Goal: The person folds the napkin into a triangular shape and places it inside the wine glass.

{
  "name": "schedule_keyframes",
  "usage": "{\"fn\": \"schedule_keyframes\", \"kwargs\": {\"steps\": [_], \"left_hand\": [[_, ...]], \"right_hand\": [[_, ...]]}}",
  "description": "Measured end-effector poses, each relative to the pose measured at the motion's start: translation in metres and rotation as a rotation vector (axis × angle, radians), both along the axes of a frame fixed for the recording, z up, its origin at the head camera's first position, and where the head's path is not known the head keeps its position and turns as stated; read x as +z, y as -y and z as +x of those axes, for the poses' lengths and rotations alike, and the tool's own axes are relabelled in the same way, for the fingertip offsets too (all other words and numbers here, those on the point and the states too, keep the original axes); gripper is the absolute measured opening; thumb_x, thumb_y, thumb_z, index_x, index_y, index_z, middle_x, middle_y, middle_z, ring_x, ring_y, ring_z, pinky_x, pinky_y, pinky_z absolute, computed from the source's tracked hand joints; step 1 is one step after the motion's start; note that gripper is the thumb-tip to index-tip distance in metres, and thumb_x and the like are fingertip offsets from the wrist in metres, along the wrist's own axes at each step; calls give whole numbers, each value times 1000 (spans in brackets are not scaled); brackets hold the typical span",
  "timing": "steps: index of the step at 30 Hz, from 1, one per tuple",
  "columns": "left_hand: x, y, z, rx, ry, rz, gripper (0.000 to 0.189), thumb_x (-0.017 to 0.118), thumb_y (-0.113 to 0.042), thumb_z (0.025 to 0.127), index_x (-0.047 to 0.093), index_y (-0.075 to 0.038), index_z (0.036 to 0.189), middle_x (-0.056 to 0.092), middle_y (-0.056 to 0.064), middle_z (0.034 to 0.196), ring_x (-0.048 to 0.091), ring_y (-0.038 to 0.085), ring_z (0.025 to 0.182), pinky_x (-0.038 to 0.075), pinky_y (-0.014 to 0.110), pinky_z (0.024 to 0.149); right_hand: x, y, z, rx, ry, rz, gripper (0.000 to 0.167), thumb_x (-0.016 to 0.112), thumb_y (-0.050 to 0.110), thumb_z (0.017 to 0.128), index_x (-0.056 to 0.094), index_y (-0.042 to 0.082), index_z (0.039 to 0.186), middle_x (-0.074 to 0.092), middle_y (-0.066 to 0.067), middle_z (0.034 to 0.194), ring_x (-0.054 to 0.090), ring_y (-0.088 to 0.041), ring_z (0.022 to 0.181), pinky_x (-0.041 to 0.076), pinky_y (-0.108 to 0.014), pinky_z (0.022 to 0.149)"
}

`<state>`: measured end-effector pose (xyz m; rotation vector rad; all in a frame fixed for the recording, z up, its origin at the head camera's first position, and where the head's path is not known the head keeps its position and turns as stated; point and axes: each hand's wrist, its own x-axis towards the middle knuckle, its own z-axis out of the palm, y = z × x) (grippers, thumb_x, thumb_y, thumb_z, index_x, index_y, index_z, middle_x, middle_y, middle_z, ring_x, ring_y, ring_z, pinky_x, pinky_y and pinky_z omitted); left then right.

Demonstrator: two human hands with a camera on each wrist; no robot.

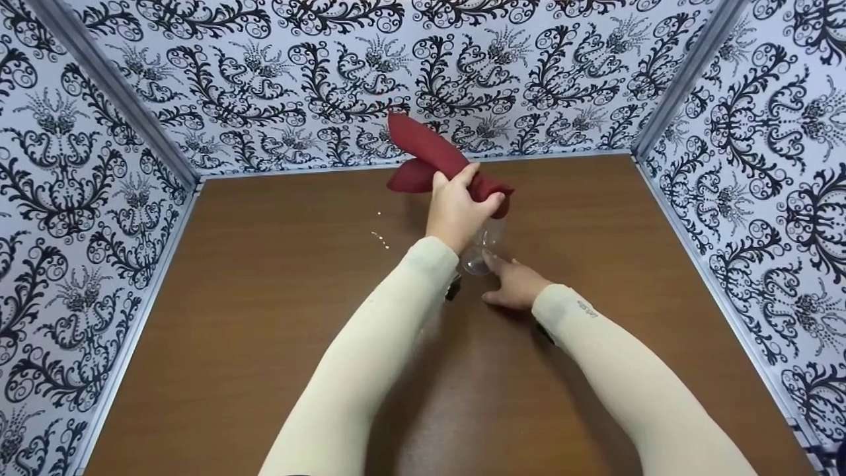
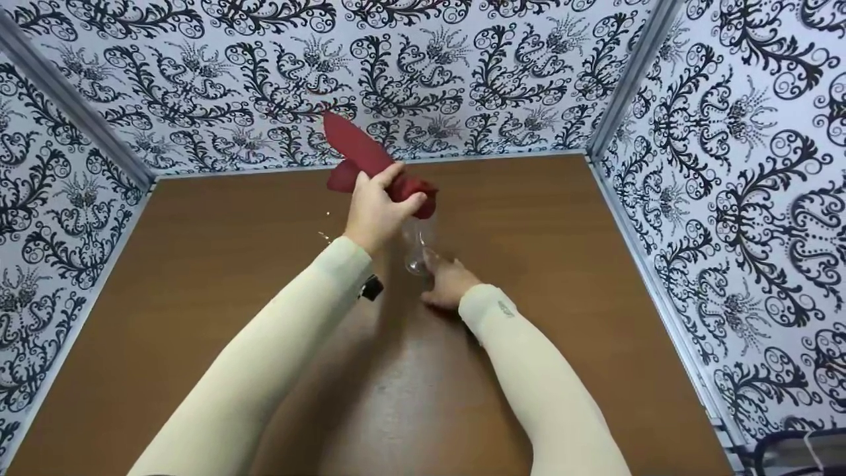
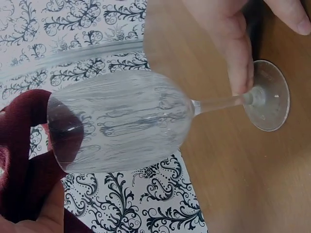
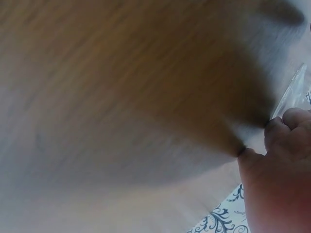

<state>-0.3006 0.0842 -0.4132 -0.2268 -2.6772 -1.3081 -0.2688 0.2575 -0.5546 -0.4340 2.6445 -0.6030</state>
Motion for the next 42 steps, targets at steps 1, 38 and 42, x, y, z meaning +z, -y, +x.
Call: {"fn": "schedule_keyframes", "kwargs": {"steps": [1, 38, 42], "left_hand": [[1, 0, -1, 2, 3, -7, 67, 81, -43, 91, 61, -20, 150, 54, 17, 136, 60, 25, 119, 51, 32, 108], [-12, 1, -4, -93, -56, -126, 66, 75, -46, 96, 56, -18, 153, 50, 16, 133, 57, 25, 120, 50, 35, 109], [-12, 1, -3, -76, -60, -113, 60, 74, -37, 97, 57, -19, 152, 50, 16, 134, 59, 25, 116, 51, 33, 107]], "right_hand": [[0, 0, 0, 0, 3, 0, 97, 74, 38, 95, 17, 14, 170, 25, -11, 175, 26, -50, 157, 24, -60, 128], [-9, -2, -2, 14, 3, -7, 98, 74, 37, 95, 16, 12, 170, 22, -11, 176, 23, -42, 160, 16, -58, 131], [-7, -1, -2, 24, 1, -10, 98, 74, 37, 95, 16, 11, 170, 22, -12, 176, 24, -38, 161, 14, -58, 132]]}}
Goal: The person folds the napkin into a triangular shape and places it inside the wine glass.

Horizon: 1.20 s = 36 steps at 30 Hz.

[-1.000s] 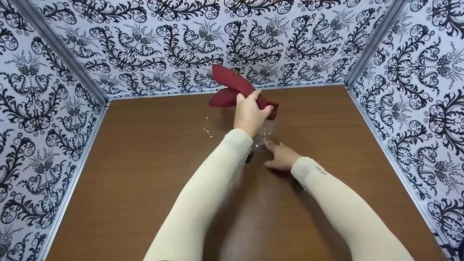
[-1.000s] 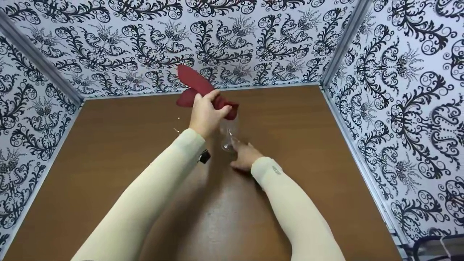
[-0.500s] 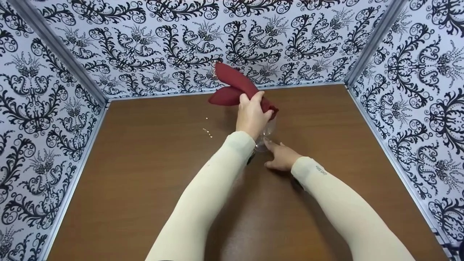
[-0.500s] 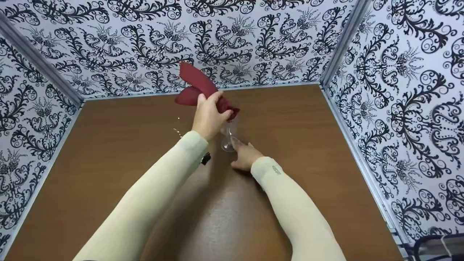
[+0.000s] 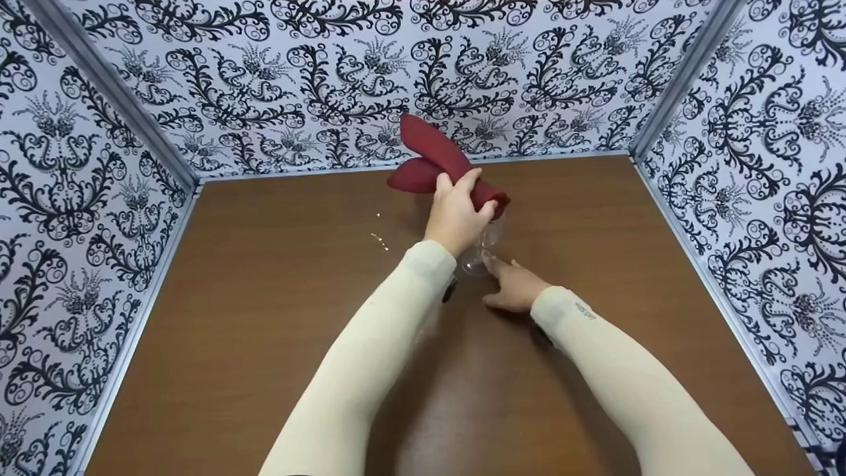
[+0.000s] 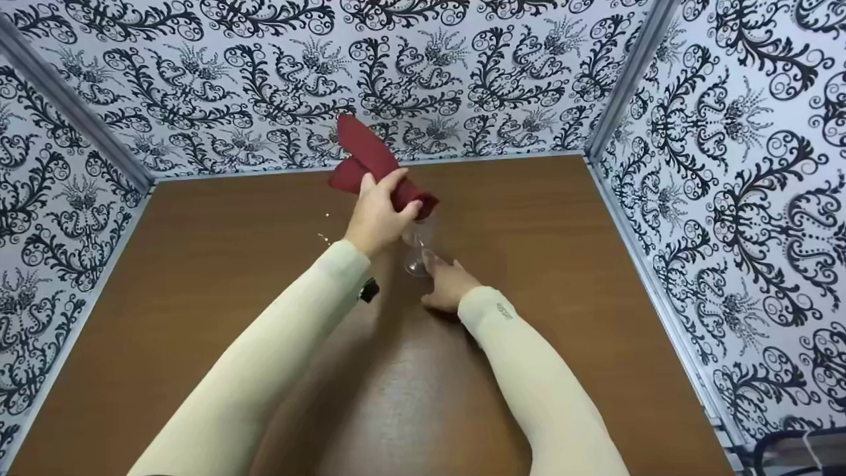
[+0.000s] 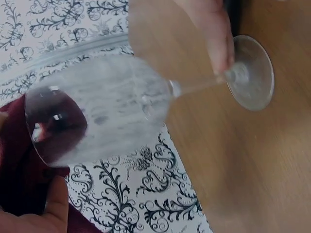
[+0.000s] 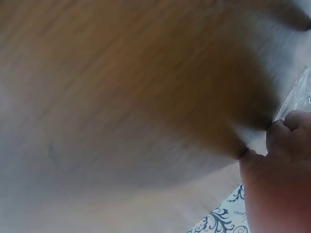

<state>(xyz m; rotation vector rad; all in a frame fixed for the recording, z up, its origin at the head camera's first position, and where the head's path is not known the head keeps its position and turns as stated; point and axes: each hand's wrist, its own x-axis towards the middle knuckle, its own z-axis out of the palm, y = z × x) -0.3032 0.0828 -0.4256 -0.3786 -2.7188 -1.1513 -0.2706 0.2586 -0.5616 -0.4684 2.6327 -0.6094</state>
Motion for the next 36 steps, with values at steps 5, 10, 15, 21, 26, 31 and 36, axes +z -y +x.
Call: {"fn": "schedule_keyframes", "kwargs": {"steps": [5, 10, 15, 21, 26, 31, 36], "left_hand": [[5, -7, 2, 9, 21, -14, 59, 77, -29, 97, 58, -21, 152, 51, 14, 135, 64, 21, 111, 53, 32, 104], [5, -11, 3, 0, -24, -39, 56, 79, -24, 95, 62, -20, 148, 55, 13, 133, 64, 23, 116, 52, 32, 107], [3, -13, 4, 2, -75, -85, 53, 81, -23, 94, 65, -22, 145, 59, 12, 129, 66, 26, 112, 54, 37, 105], [1, -14, 4, -16, -59, -103, 54, 81, -22, 94, 64, -26, 145, 61, 11, 130, 68, 25, 112, 55, 37, 103], [1, -13, 0, -36, -9, -114, 56, 80, -22, 95, 62, -27, 148, 61, 10, 131, 68, 23, 114, 55, 36, 104], [-1, -10, -2, -88, -10, -103, 56, 74, -35, 100, 57, -25, 152, 58, 12, 135, 63, 25, 122, 50, 37, 110], [-5, -8, 0, -59, -70, -123, 47, 56, -38, 108, 56, -29, 154, 61, 13, 129, 56, 31, 126, 43, 47, 108]], "right_hand": [[1, -1, 0, 10, 2, 7, 100, 73, 37, 94, 14, 10, 170, 20, -13, 176, 24, -39, 161, 14, -58, 131], [-1, -1, 0, 4, 5, 15, 100, 72, 37, 95, 12, 12, 170, 19, -11, 176, 23, -36, 162, 14, -57, 132], [-2, -1, -1, 8, 13, 25, 100, 72, 38, 96, 9, 14, 170, 17, -9, 177, 21, -35, 162, 13, -57, 132], [0, -1, -1, -7, 30, 27, 100, 72, 38, 96, 9, 15, 171, 17, -9, 177, 19, -40, 162, 15, -59, 131], [-3, 0, -2, -9, 38, 19, 101, 71, 39, 96, 8, 16, 171, 15, -9, 177, 16, -40, 163, 13, -58, 132], [-3, -1, -1, 2, 13, 11, 101, 73, 37, 95, 10, 14, 170, 17, -10, 177, 20, -39, 162, 13, -58, 132], [-1, -3, 1, 40, -33, -6, 99, 73, 33, 95, 13, 4, 169, 19, -17, 175, 27, -34, 161, 11, -59, 132]]}}
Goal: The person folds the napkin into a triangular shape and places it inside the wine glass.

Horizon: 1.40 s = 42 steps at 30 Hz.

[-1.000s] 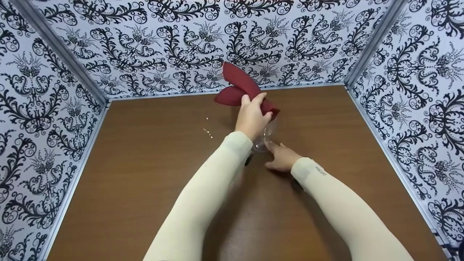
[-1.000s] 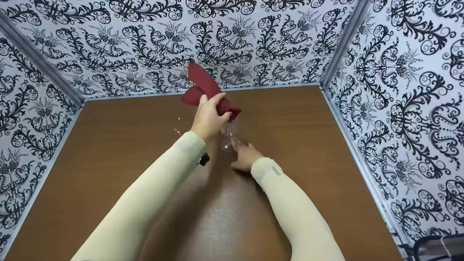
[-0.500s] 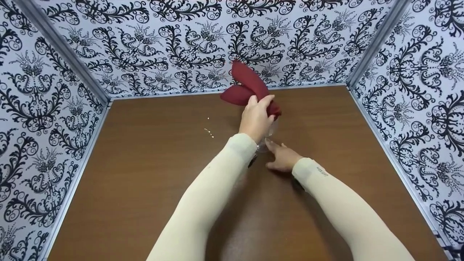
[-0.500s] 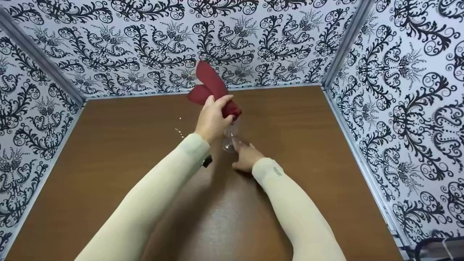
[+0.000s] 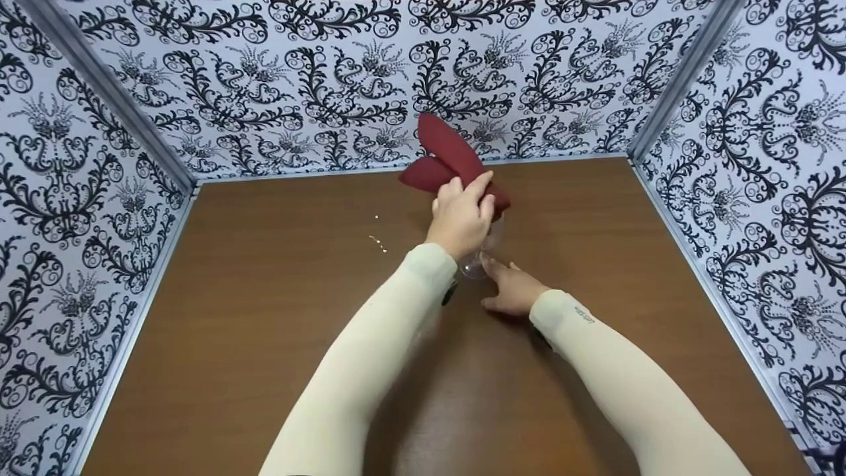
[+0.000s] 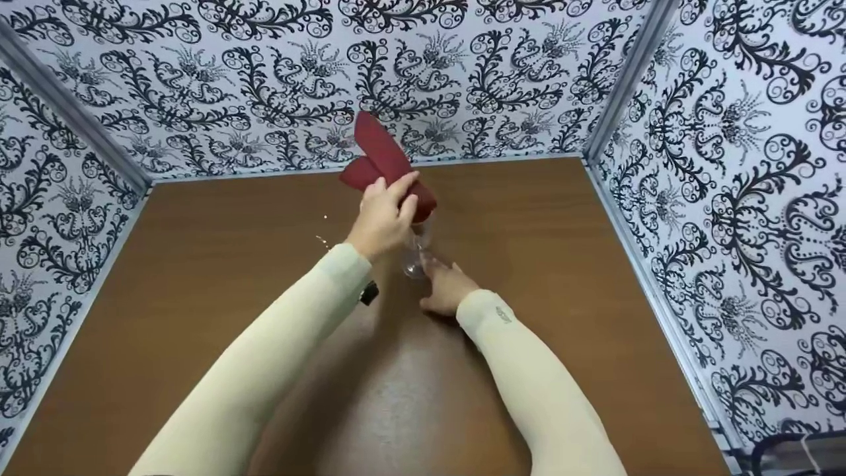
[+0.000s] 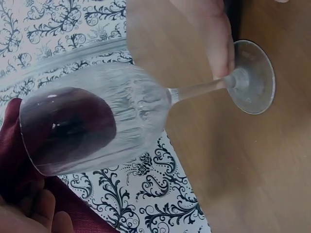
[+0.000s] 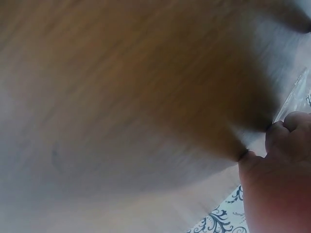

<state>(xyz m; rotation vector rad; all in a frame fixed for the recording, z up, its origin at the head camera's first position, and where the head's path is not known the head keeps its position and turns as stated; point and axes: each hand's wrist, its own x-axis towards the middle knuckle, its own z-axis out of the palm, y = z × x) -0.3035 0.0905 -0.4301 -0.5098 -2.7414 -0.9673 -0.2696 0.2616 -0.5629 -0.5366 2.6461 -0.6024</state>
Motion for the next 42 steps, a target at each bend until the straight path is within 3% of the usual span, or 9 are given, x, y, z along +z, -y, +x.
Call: {"fn": "schedule_keyframes", "kwargs": {"steps": [4, 16, 25, 35, 38, 42], "left_hand": [[-3, 2, 2, 39, 1, -2, 48, 56, -34, 108, 54, -32, 155, 61, 13, 128, 56, 31, 126, 44, 48, 104], [-19, -4, 3, 60, -9, 9, 49, 66, -33, 105, 57, -34, 153, 66, 12, 120, 65, 30, 116, 55, 43, 101], [-15, 0, 8, 82, 8, -62, 48, 48, -35, 110, 49, -35, 158, 66, 13, 124, 66, 32, 116, 56, 49, 98], [-14, -4, 13, 139, 42, -50, 52, 59, -35, 108, 47, -42, 158, 71, 7, 124, 70, 27, 114, 57, 46, 98], [-12, -3, 13, 148, 27, -13, 60, 63, -36, 106, 42, -38, 162, 72, 7, 126, 69, 29, 118, 55, 46, 102], [-12, -1, 12, 148, -14, 39, 53, 56, -37, 109, 47, -30, 160, 74, 6, 128, 69, 28, 121, 53, 46, 106]], "right_hand": [[1, 3, 0, -2, -1, -5, 99, 74, 34, 95, 14, 3, 168, 20, -17, 175, 26, -32, 161, 11, -59, 132], [2, 4, 1, -22, 26, -4, 99, 74, 35, 96, 14, 6, 169, 18, -13, 176, 23, -34, 162, 12, -59, 131], [-4, 3, -4, -9, 8, -13, 98, 73, 34, 94, 15, 9, 169, 17, -11, 177, 25, -30, 162, 9, -60, 132], [-2, 4, -4, 5, -9, -33, 101, 73, 31, 93, 11, 16, 171, 18, -10, 177, 26, -29, 162, 9, -63, 130], [-2, 3, -3, 2, -8, -31, 100, 73, 32, 93, 12, 12, 170, 20, -12, 176, 26, -30, 162, 9, -62, 131], [-4, 2, -2, -1, -1, -4, 99, 72, 36, 94, 14, 7, 169, 19, -13, 176, 23, -30, 162, 9, -57, 133]]}}
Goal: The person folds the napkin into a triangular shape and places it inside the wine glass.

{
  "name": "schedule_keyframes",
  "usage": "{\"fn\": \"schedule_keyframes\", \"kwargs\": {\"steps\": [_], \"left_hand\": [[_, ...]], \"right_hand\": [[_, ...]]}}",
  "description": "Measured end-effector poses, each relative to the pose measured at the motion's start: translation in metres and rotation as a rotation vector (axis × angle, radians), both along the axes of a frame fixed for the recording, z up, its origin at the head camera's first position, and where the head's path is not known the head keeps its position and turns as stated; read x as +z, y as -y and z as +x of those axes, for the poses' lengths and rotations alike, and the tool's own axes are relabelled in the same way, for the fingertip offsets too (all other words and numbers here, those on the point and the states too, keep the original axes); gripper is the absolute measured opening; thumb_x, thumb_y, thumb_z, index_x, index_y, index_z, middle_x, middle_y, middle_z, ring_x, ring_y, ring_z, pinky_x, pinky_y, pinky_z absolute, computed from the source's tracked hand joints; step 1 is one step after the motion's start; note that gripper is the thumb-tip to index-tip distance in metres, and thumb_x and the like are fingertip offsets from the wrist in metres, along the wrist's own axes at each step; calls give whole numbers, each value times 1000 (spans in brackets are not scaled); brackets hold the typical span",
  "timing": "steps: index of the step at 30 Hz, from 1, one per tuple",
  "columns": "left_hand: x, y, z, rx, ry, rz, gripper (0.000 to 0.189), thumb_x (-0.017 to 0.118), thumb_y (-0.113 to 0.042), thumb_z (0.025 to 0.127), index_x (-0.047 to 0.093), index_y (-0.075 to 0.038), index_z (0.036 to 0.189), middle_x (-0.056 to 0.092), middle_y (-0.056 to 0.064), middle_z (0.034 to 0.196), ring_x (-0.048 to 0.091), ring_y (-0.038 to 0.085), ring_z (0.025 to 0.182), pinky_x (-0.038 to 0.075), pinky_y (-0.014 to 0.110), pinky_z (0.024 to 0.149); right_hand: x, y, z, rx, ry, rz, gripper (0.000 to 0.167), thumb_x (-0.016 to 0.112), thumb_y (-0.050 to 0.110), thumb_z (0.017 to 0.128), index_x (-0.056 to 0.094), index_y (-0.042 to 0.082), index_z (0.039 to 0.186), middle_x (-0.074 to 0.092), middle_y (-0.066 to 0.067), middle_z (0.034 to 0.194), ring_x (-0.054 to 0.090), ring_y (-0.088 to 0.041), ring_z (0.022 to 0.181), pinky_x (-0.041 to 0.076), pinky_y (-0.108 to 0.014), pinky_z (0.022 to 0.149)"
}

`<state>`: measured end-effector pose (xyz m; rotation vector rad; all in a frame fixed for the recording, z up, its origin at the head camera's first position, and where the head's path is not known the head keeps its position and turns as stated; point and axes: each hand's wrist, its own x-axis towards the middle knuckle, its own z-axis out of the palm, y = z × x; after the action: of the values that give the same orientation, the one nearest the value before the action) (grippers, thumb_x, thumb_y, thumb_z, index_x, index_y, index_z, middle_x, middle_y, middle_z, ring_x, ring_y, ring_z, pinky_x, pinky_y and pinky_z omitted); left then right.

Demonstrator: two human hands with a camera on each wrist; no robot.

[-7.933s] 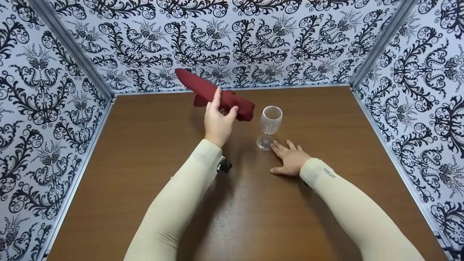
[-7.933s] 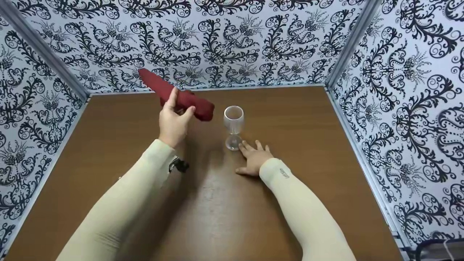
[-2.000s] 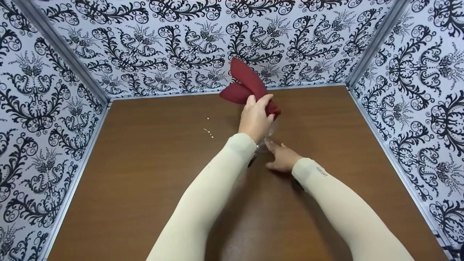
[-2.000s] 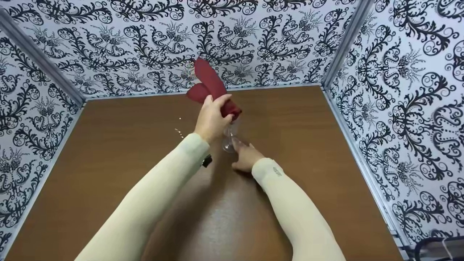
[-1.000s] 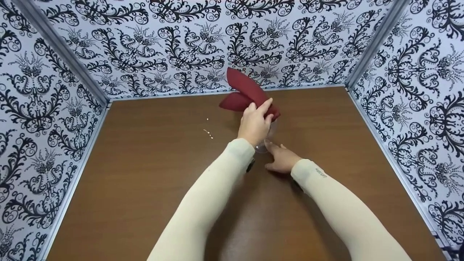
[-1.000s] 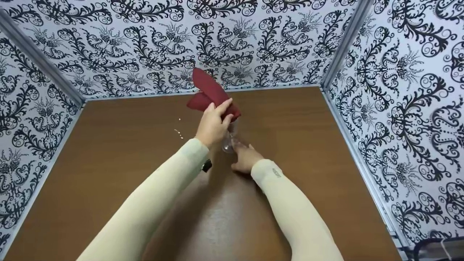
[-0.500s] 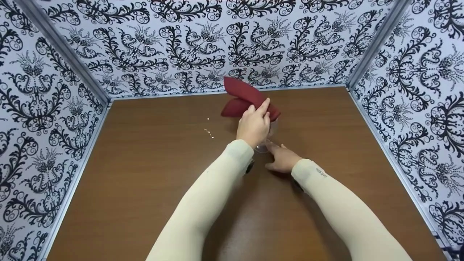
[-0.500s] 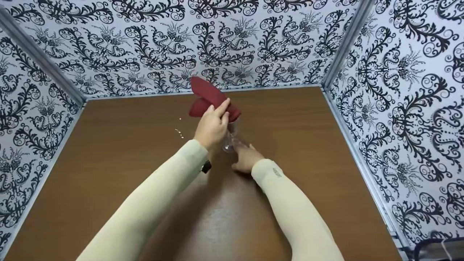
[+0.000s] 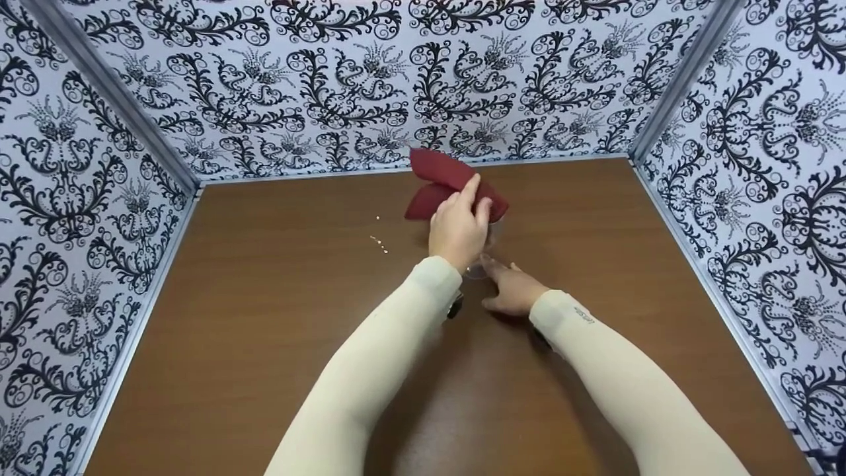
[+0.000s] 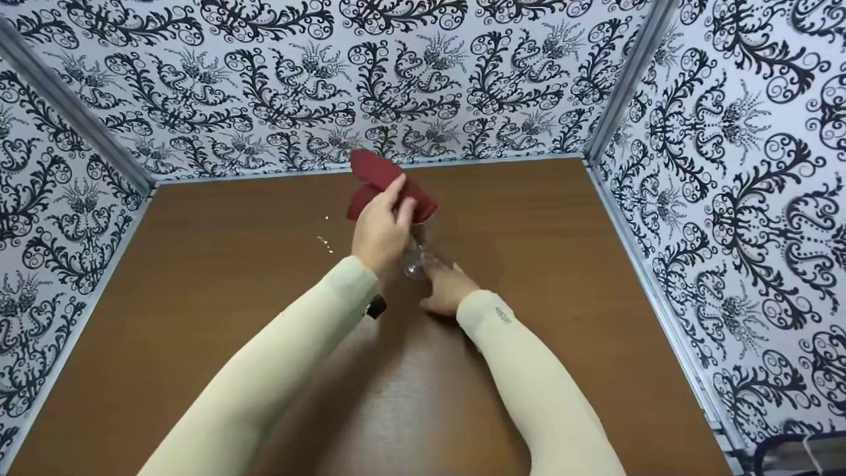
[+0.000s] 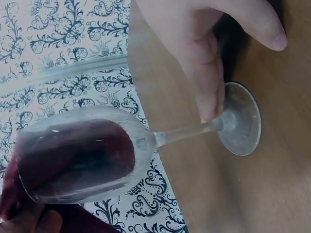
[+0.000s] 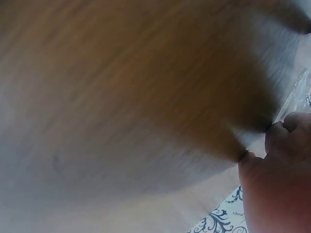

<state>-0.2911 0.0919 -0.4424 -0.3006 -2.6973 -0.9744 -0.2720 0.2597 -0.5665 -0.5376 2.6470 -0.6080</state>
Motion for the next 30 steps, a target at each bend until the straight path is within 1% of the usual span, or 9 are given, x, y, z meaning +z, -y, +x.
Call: {"fn": "schedule_keyframes", "kwargs": {"steps": [3, 8, 12, 14, 17, 20, 24, 30], "left_hand": [[-1, 2, -1, 14, -32, -8, 46, 52, -37, 110, 55, -28, 155, 75, 3, 131, 70, 27, 120, 53, 44, 106], [-3, 2, -2, 69, -50, -44, 43, 61, -38, 107, 61, -34, 149, 76, -3, 131, 74, 24, 114, 56, 44, 100], [-4, 0, -2, 82, -28, -64, 41, 62, -39, 106, 63, -38, 146, 74, -7, 133, 75, 22, 114, 57, 46, 96], [-4, -1, -1, 86, -16, -63, 40, 62, -39, 106, 64, -39, 145, 74, -9, 134, 75, 21, 114, 58, 47, 94], [-2, -1, 0, 101, -18, -56, 39, 63, -39, 105, 66, -39, 143, 74, -10, 133, 75, 20, 114, 58, 47, 93], [-2, -1, 1, 114, -19, -59, 37, 64, -39, 105, 67, -39, 142, 74, -10, 132, 75, 20, 114, 58, 47, 93], [-4, -2, 2, 118, 5, -64, 37, 62, -41, 105, 67, -41, 142, 74, -10, 133, 75, 21, 114, 58, 47, 94], [-3, -3, 2, 133, 30, -63, 36, 62, -42, 105, 68, -41, 141, 75, -10, 132, 76, 23, 112, 58, 48, 94]], "right_hand": [[0, 1, 0, 2, 2, 9, 100, 72, 36, 95, 13, 5, 169, 17, -13, 176, 23, -31, 162, 9, -56, 133], [4, 2, 1, 4, 6, 24, 99, 72, 35, 95, 12, 5, 169, 18, -14, 176, 24, -31, 162, 9, -56, 133], [5, 2, 1, 3, 21, 31, 100, 71, 35, 96, 11, 6, 169, 15, -13, 177, 23, -31, 162, 8, -56, 133], [5, 2, 1, 0, 25, 17, 100, 71, 35, 95, 10, 6, 169, 15, -13, 177, 24, -33, 162, 8, -57, 132], [3, 2, 1, -4, 13, 7, 99, 71, 34, 95, 12, 8, 170, 15, -11, 177, 26, -36, 161, 9, -59, 132], [2, 2, 0, 3, -2, 12, 98, 71, 34, 94, 15, 8, 169, 17, -12, 177, 27, -35, 161, 10, -60, 132], [3, 2, 1, 8, 0, 22, 98, 72, 34, 95, 15, 4, 169, 17, -14, 176, 24, -31, 162, 9, -58, 132], [6, 3, 2, -6, 20, 30, 99, 71, 34, 96, 11, 7, 169, 16, -13, 177, 24, -35, 162, 9, -57, 132]]}}
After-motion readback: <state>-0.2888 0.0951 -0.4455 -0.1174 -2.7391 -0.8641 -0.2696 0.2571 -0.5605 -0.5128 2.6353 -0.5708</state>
